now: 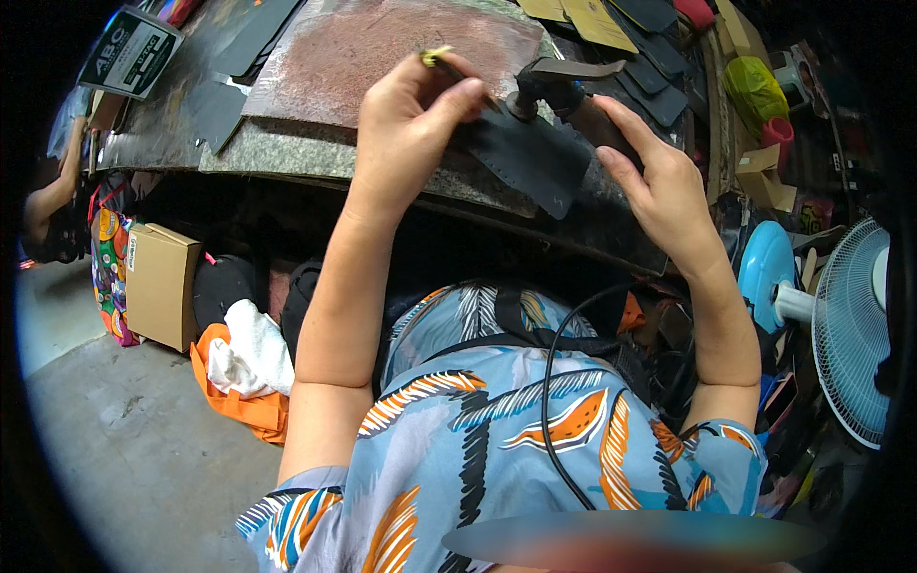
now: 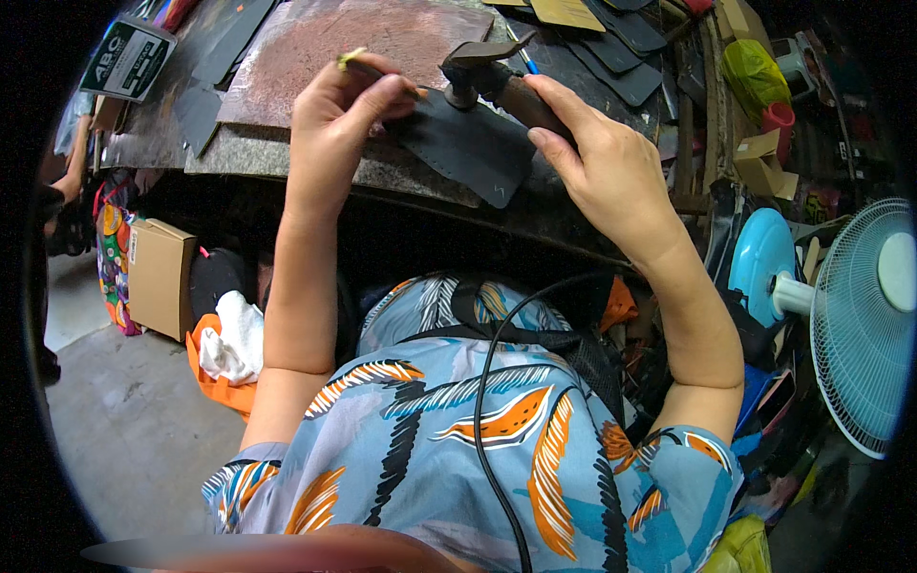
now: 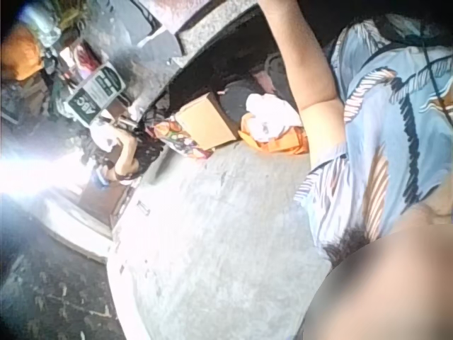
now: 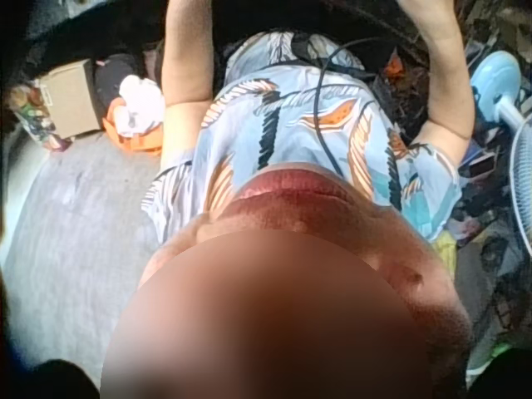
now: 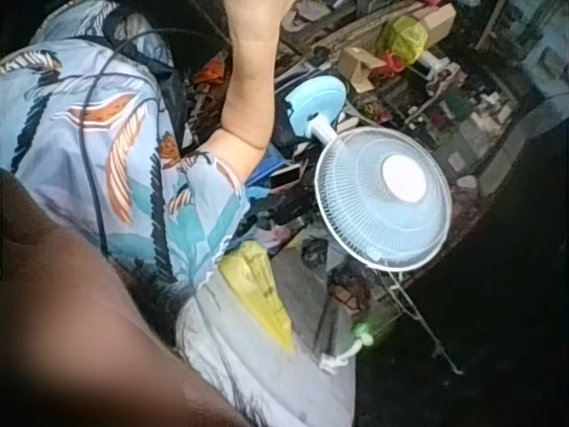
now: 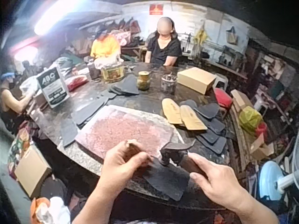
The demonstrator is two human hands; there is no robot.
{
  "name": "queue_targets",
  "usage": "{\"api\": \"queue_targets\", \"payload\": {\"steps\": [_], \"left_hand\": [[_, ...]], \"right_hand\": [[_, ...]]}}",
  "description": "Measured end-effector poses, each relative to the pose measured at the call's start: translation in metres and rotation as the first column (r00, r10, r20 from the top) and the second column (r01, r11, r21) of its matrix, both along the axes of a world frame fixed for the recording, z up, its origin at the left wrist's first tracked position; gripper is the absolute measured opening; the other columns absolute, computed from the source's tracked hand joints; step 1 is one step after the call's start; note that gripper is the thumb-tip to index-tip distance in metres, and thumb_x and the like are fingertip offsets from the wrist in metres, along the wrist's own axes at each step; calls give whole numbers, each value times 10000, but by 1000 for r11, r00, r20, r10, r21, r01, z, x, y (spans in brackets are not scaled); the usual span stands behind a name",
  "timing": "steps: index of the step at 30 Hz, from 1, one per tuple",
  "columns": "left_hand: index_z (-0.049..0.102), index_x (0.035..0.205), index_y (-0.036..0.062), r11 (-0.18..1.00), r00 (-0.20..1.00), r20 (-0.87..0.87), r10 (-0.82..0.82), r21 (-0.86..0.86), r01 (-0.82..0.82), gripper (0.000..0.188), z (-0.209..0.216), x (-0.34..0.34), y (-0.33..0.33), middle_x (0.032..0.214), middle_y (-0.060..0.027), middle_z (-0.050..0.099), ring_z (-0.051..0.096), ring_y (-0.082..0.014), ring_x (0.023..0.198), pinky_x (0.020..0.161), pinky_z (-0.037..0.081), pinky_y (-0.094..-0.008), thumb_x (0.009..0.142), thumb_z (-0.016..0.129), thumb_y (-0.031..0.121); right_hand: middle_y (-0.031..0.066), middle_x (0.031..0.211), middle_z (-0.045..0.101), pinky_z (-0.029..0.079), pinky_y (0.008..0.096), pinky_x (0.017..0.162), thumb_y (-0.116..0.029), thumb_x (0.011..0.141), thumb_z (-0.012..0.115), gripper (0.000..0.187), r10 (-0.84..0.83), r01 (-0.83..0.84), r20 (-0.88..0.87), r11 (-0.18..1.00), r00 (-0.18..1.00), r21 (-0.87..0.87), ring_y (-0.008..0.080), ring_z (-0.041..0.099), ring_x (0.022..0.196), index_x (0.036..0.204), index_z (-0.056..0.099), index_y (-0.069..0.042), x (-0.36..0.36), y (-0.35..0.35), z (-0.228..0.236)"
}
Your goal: The person marks a shoe insole with a pen using a cardboard template, then uses a handheld electric tool to grind the edges of the insole. The person handles multiple insoles and templates on a cluttered workbench.
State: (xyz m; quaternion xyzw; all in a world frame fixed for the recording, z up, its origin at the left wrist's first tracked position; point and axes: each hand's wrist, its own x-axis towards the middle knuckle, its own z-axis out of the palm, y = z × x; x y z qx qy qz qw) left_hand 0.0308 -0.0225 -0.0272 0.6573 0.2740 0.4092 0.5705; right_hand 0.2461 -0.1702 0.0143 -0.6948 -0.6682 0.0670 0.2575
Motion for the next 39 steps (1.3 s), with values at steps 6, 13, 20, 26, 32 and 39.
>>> {"api": "queue_targets", "payload": {"steps": [6, 13, 20, 26, 32, 39], "left_hand": [[632, 1069, -10, 988, 997, 67, 35, -152, -24, 183, -2, 7, 8, 1043, -148, 699, 683, -175, 961, 870, 558, -265, 939, 655, 117], [633, 1045, -9, 980, 978, 177, 108, -187, -74, 141, -8, 7, 4, 1052, -144, 700, 675, -163, 973, 875, 545, -256, 949, 637, 96], [631, 1038, -13, 972, 930, 283, 233, -104, -212, 117, -5, 4, -1, 1035, -151, 700, 681, -176, 958, 869, 547, -269, 951, 621, 65], [660, 991, -4, 997, 999, 42, 11, -73, -8, 105, 12, -25, -16, 896, -63, 696, 661, -122, 835, 775, 531, -255, 910, 660, 63], [666, 975, -11, 993, 1000, -16, -9, -116, 7, 112, 7, -16, -15, 855, -44, 687, 658, -104, 782, 677, 562, -251, 896, 676, 67], [640, 1035, -1, 984, 998, -54, -16, -179, 6, 156, 2, -37, 1, 926, -77, 678, 672, -142, 855, 734, 604, -290, 932, 661, 114]], "right_hand": [[135, 1008, 698, 511, 276, 621, -253, 975, 602, 412, -166, 87, -380, 972, 910, -217, 164, 641, 700, 1331, 530, -57, 12, 1, -7], [129, 958, 674, 429, 195, 475, -158, 907, 691, 434, -299, 18, -793, 940, 531, -341, 68, 522, 554, 1237, 450, -13, 13, 8, -13], [66, 844, 595, 428, 224, 489, -53, 835, 713, 490, -260, -18, -850, 953, 458, -301, 86, 527, 563, 1235, 432, -18, -10, 24, -21], [41, 914, 605, 441, 217, 508, -73, 842, 730, 474, -219, -32, -833, 962, 508, -272, 75, 533, 589, 1223, 452, -19, -16, 32, -25], [44, 882, 608, 434, 212, 507, -122, 891, 697, 444, -197, -27, -821, 968, 536, -250, 78, 528, 580, 1244, 452, -8, -16, 31, -25], [44, 805, 613, 443, 222, 538, -242, 971, 608, 387, -113, -12, -656, 983, 747, -182, 89, 553, 588, 1279, 535, -19, 0, 23, -8]]}}
